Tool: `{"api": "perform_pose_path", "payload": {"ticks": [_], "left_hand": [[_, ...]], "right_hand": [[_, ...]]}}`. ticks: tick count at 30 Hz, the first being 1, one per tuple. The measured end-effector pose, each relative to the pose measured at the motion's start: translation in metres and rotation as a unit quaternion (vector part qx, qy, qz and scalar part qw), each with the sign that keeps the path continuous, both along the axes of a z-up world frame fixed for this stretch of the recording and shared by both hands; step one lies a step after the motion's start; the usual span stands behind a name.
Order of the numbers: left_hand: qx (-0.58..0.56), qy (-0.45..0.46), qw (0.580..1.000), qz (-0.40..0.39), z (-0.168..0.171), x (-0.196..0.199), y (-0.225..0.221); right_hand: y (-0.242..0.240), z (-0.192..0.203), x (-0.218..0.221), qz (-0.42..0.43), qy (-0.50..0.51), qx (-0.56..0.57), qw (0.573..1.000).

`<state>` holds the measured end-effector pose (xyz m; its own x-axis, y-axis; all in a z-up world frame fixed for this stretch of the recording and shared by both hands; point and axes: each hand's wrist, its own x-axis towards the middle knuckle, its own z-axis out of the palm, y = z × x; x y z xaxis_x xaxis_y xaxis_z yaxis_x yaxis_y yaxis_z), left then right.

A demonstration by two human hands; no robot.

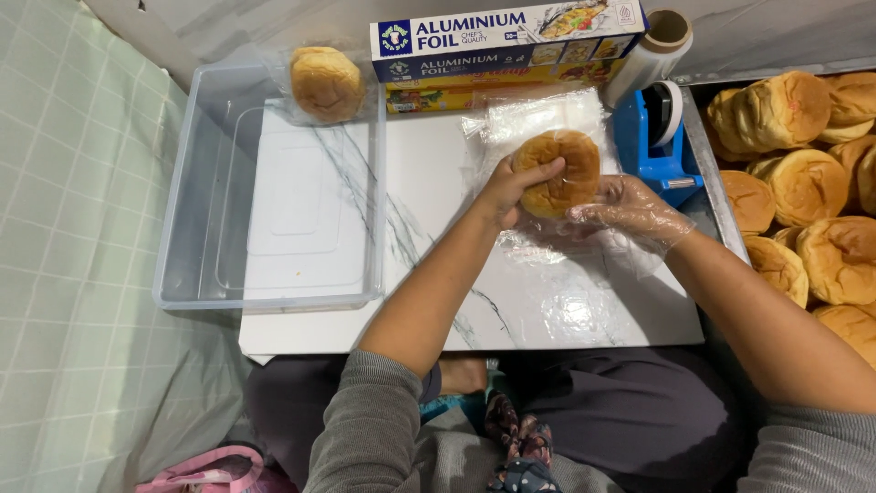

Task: The person packages bread rolls by placing them into individual plastic bags and then putting the bagged rolls into a large clear plastic bin.

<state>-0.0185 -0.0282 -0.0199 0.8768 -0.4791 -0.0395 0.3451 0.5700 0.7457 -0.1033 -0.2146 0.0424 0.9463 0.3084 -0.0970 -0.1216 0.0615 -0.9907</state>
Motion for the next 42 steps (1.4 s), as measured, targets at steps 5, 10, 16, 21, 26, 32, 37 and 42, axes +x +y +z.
{"api": "perform_pose_path", "payload": {"ticks": [5, 10, 16, 21, 26, 32, 37, 42], "left_hand": [[-0.113, 0.125, 0.981, 0.100, -0.008, 0.014, 0.004], [-0.167, 0.155, 0.970, 0.090, -0.037, 0.054, 0.011], [-0.227, 0.186, 0.953, 0.071, -0.017, 0.044, 0.006], [-0.228, 0.213, 0.948, 0.065, 0.017, 0.018, -0.002], [-0.182, 0.098, 0.963, 0.173, 0.118, -0.039, 0.045], [0.099, -0.109, 0.952, 0.269, 0.205, 0.039, 0.185], [0.561, -0.408, 0.652, 0.306, 0.199, 0.116, 0.359], [0.844, -0.260, 0.435, 0.174, 0.168, 0.130, 0.428]], "right_hand": [[-0.006, -0.008, 0.005, -0.037, 0.027, 0.002, 0.999], [0.005, 0.006, -0.001, -0.044, -0.019, -0.109, 0.993], [0.008, -0.031, 0.012, -0.011, -0.301, -0.446, 0.843], [-0.005, -0.056, 0.018, 0.048, -0.350, -0.520, 0.778], [0.001, -0.034, 0.011, 0.058, -0.286, -0.524, 0.800], [0.002, -0.021, 0.011, 0.122, -0.236, -0.531, 0.804], [0.000, -0.030, 0.013, 0.100, -0.273, -0.510, 0.810], [0.000, -0.029, 0.014, 0.096, -0.261, -0.507, 0.816]]}}
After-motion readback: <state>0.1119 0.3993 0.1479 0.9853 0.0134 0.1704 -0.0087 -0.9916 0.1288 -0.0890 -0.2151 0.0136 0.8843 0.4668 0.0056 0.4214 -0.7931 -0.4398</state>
